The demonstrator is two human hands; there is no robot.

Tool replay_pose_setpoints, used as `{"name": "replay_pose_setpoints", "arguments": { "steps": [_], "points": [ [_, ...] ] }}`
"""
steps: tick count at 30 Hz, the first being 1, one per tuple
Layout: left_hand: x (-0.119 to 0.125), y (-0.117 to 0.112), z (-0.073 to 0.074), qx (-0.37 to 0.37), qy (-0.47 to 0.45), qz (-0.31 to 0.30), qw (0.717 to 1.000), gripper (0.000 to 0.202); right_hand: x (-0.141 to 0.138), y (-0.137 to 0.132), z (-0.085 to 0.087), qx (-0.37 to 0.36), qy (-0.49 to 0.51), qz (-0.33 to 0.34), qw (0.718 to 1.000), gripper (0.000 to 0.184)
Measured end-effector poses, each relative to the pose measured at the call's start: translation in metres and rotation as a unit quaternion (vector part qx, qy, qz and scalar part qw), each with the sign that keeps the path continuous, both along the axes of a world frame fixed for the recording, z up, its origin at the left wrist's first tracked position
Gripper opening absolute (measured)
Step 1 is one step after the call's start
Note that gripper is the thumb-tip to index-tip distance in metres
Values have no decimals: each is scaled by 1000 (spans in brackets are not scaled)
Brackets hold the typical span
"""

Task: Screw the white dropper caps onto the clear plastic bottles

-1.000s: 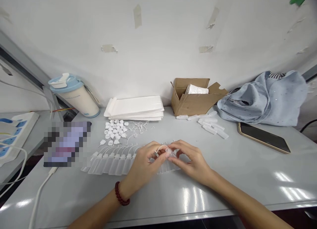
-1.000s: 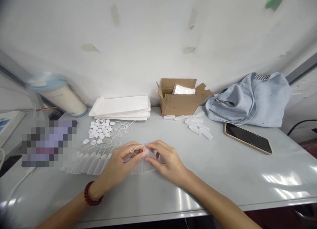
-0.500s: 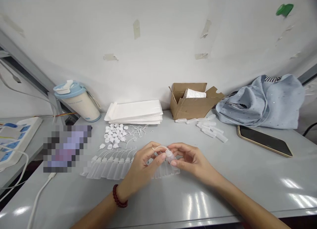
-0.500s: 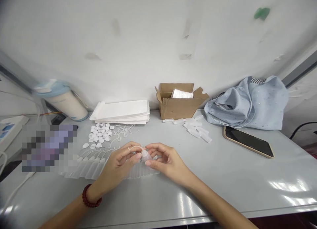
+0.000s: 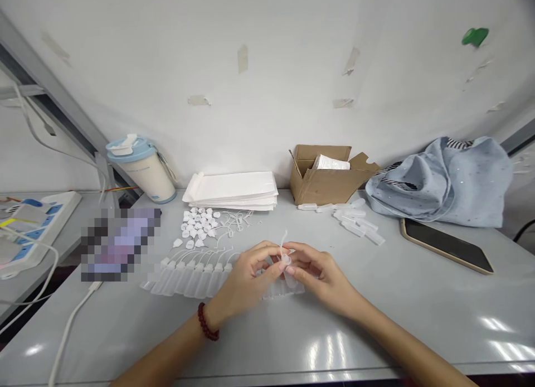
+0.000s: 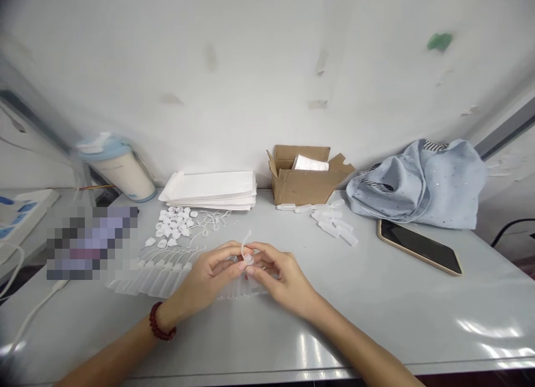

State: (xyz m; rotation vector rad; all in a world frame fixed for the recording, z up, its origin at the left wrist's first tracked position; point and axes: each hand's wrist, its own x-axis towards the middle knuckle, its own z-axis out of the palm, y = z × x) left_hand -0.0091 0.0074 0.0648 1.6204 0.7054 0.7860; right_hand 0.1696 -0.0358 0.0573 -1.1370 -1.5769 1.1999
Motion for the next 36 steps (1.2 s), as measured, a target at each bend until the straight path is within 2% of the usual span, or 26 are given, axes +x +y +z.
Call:
{"name": "replay_pose_setpoints", "arguments": {
  "steps": [2,4,6,8,11,14,18,23,28,32,36],
  "points": [
    [0,0,-3,0,3,15,1000,17,1,0,2,4,-15,-5,1000,36],
    [0,-1,-7,27,37,65,997,21,1,0,2,16,-23,-23,999,37],
    [-1,-2,-10,114,77,127,982,26,1,1,2,19,-22,-51,998,36],
    [-1,-2,-11,263,95,159,947,31,2,2,0,15,-16,-76,997,34],
    [-1,-2,-8,464,103,111,873,37,3,3,-2,5,6,-90,996,32],
    [0,-2,-4,538,152,67,827,45,4,3,-2,2,37,-86,996,28],
    [4,0,-3,555,193,57,807,44,6,3,2,-11,61,-97,993,26],
    [13,3,-4,539,202,51,816,38,14,8,7,-38,46,-91,994,26],
    [28,2,-4,489,211,23,846,33,30,13,11,-67,-40,-66,995,24],
    [40,-3,-4,429,221,25,876,34,46,11,19,-94,-158,17,983,25],
    [43,-10,-7,412,236,2,880,38,55,6,23,-111,-237,55,964,24]
  ]
}}
